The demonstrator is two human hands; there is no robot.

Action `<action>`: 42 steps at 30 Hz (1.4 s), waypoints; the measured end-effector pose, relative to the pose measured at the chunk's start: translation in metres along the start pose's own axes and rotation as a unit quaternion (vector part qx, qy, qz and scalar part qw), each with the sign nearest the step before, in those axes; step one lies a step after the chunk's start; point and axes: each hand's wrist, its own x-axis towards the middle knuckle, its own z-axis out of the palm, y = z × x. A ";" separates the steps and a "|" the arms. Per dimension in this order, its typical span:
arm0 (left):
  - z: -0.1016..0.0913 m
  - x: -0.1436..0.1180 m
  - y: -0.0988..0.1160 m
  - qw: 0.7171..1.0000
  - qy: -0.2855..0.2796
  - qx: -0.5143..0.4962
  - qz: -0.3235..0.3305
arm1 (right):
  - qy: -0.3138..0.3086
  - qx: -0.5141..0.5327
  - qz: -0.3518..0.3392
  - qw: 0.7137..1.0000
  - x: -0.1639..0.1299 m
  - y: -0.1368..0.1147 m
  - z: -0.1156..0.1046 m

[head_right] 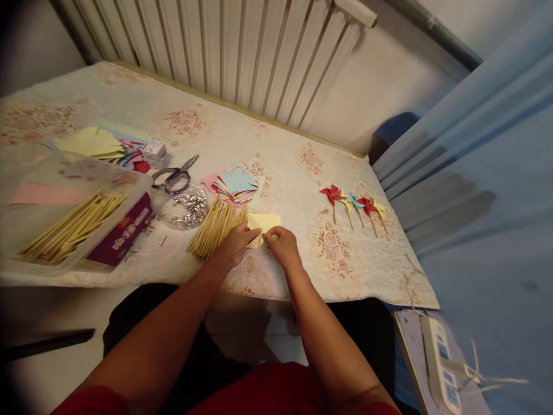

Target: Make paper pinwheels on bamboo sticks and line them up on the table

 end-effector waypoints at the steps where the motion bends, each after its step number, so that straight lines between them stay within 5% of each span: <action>1: 0.000 0.000 0.000 1.000 0.001 0.000 0.000 | 0.001 0.000 0.001 1.000 0.000 0.000 0.000; 42: -0.003 0.003 -0.004 0.998 -0.063 -0.005 0.013 | 0.009 -0.012 0.008 1.000 0.003 0.003 0.000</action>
